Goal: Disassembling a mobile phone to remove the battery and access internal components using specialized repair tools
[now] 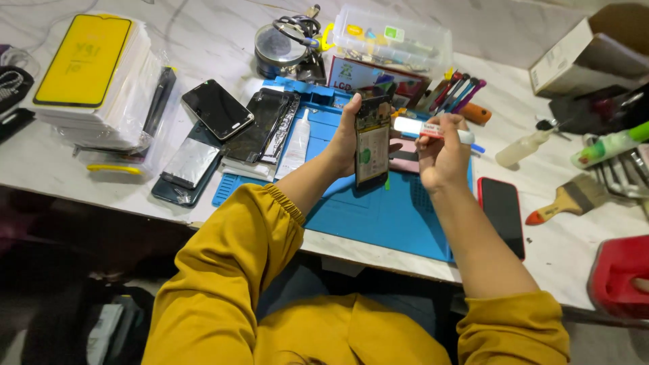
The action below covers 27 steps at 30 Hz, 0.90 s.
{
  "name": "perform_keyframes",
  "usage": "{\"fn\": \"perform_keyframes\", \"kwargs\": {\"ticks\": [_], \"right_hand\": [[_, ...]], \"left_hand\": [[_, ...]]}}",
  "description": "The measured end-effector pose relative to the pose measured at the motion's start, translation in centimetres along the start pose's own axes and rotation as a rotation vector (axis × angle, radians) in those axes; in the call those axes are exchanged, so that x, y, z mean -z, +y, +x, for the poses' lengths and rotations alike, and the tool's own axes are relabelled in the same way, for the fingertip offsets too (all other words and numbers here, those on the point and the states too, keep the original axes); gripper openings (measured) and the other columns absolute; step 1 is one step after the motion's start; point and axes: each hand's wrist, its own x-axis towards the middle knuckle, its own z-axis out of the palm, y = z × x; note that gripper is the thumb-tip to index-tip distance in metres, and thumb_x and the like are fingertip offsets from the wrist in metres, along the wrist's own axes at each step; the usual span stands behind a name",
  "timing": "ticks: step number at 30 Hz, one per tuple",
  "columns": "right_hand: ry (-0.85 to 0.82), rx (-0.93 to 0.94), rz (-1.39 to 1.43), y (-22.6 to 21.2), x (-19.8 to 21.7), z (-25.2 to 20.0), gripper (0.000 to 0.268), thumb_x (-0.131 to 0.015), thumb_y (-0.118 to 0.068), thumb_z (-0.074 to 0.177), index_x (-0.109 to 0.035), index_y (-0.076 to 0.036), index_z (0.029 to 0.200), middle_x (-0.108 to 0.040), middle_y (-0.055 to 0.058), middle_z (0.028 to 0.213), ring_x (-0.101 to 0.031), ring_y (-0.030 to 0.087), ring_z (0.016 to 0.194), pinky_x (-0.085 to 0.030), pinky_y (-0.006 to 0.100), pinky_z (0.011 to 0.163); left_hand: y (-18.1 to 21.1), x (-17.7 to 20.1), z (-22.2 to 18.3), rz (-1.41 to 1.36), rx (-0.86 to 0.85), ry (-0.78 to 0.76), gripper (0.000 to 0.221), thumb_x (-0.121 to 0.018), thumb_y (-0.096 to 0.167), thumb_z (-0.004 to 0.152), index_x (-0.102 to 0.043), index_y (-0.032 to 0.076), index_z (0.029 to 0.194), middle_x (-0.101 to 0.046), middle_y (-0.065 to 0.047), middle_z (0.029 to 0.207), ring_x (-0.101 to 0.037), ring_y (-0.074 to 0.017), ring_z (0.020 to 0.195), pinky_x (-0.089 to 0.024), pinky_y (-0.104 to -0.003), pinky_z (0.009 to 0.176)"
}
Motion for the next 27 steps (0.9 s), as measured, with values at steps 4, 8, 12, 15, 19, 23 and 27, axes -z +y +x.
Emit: {"fn": "perform_keyframes", "kwargs": {"ticks": [4, 8, 12, 15, 19, 23, 27], "right_hand": [[-0.208, 0.135, -0.055, -1.4, -2.3, -3.0, 0.014, -0.071, -0.015, 0.102, -0.057, -0.016, 0.103, -0.068, 0.006, 0.1, -0.071, 0.014, 0.071, -0.06, 0.022, 0.066], [-0.264, 0.21, -0.139, -0.3, -1.6, -2.4, 0.016, -0.075, -0.013, 0.1, -0.062, -0.011, 0.109, -0.067, 0.005, 0.097, -0.07, 0.012, 0.079, -0.06, 0.019, 0.072], [-0.222, 0.211, -0.052, -0.6, -1.6, -2.0, 0.014, -0.072, -0.018, 0.103, -0.059, -0.011, 0.105, -0.067, 0.008, 0.094, -0.067, 0.012, 0.07, -0.059, 0.019, 0.067], [-0.237, 0.223, -0.045, -1.0, -1.5, -1.5, 0.018, -0.068, -0.025, 0.105, -0.058, -0.01, 0.105, -0.067, 0.013, 0.089, -0.066, 0.015, 0.064, -0.055, 0.021, 0.061], [-0.297, 0.374, -0.159, -1.7, -1.7, -2.0, 0.024, -0.067, -0.03, 0.106, -0.05, -0.013, 0.108, -0.069, 0.016, 0.09, -0.065, 0.015, 0.062, -0.051, 0.021, 0.057], [-0.424, 0.601, -0.297, -3.1, -2.6, -3.4, 0.028, -0.065, -0.031, 0.108, -0.046, -0.009, 0.108, -0.07, 0.018, 0.091, -0.063, 0.017, 0.064, -0.048, 0.022, 0.057], [-0.516, 0.806, -0.4, -3.7, -2.4, -3.7, 0.031, -0.068, -0.023, 0.105, -0.044, -0.003, 0.107, -0.07, 0.025, 0.09, -0.064, 0.023, 0.062, -0.05, 0.027, 0.056]], "left_hand": [[1.4, -0.9, 0.1, 0.01, -0.003, -0.06, 0.079, -0.056, 0.076, 0.089, -0.07, 0.005, 0.122, -0.075, -0.016, 0.106, -0.074, -0.0308, 0.101, -0.061, -0.051, 0.099], [1.6, -0.7, -0.1, 0.065, 0.103, -0.087, 0.094, -0.051, 0.084, 0.084, -0.067, 0.002, 0.125, -0.075, -0.017, 0.111, -0.074, -0.0326, 0.103, -0.061, -0.057, 0.096], [1.1, -0.1, -0.3, 0.148, 0.101, -0.184, 0.094, -0.044, 0.083, 0.088, -0.059, 0.006, 0.139, -0.074, -0.018, 0.116, -0.074, -0.0349, 0.106, -0.06, -0.056, 0.097], [0.4, -0.1, -0.4, 0.156, 0.059, -0.241, 0.087, -0.047, 0.077, 0.095, -0.061, 0.003, 0.137, -0.072, -0.023, 0.118, -0.072, -0.039, 0.109, -0.055, -0.057, 0.105], [0.0, 0.1, -0.9, 0.211, 0.032, -0.296, 0.081, -0.044, 0.072, 0.1, -0.057, 0.003, 0.142, -0.069, -0.027, 0.123, -0.07, -0.0425, 0.112, -0.052, -0.058, 0.107], [0.4, -0.4, -1.3, 0.322, -0.01, -0.357, 0.081, -0.037, 0.07, 0.104, -0.055, 0.002, 0.143, -0.068, -0.028, 0.125, -0.069, -0.04, 0.116, -0.05, -0.055, 0.108], [0.9, -1.5, -1.9, 0.307, -0.031, -0.356, 0.078, -0.037, 0.068, 0.105, -0.056, 0.001, 0.141, -0.068, -0.027, 0.126, -0.069, -0.0379, 0.118, -0.05, -0.054, 0.11]]}}
